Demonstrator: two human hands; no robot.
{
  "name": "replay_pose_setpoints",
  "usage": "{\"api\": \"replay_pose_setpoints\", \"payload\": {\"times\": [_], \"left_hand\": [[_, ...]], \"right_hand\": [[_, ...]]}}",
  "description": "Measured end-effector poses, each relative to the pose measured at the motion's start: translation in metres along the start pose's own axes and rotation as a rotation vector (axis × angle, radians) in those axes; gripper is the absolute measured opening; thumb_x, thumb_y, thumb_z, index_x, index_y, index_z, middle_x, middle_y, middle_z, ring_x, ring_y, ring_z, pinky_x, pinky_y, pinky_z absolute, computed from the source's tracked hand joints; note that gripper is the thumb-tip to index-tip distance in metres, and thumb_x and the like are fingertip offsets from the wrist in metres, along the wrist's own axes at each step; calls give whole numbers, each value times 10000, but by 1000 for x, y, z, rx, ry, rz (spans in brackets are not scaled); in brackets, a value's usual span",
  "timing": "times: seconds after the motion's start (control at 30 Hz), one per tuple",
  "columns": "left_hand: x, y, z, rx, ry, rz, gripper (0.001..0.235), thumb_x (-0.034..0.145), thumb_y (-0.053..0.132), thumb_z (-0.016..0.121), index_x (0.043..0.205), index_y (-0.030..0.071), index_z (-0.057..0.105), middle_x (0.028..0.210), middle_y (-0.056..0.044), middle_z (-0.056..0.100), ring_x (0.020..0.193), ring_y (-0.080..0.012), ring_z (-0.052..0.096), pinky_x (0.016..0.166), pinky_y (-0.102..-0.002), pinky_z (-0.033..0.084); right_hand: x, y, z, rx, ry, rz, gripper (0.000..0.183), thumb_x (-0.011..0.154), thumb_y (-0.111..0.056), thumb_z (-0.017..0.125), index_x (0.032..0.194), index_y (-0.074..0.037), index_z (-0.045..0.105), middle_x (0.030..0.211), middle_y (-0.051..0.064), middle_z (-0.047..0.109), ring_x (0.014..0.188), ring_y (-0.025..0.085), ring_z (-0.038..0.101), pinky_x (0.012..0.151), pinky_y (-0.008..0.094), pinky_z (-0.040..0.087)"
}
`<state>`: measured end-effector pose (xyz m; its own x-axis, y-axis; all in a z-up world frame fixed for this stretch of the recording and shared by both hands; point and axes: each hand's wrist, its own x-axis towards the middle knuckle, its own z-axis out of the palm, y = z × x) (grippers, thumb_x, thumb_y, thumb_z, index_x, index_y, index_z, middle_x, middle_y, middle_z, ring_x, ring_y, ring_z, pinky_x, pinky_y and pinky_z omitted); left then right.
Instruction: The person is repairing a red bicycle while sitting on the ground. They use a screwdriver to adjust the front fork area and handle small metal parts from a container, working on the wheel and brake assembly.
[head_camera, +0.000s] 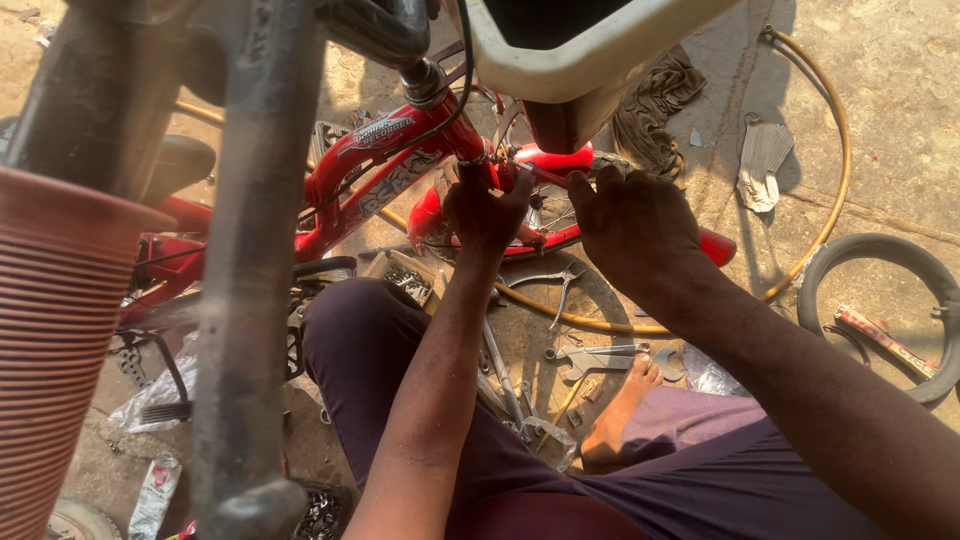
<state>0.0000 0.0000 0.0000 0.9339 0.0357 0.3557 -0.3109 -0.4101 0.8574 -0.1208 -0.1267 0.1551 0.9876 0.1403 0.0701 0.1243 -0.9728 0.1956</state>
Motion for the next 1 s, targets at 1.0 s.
{"api": "replay_pose_setpoints", "payload": {"times": [1.0], "left_hand": [[3,-11,5,-39,87,163,516,760,433,843,1057,82,610,764,-83,696,653,-363,688,605,-474,538]], "right_hand": [[25,-62,-52,-475,-335,-122,239,906,-178,614,1038,8,687,921,136,665,849,272,687,639,421,586]]}}
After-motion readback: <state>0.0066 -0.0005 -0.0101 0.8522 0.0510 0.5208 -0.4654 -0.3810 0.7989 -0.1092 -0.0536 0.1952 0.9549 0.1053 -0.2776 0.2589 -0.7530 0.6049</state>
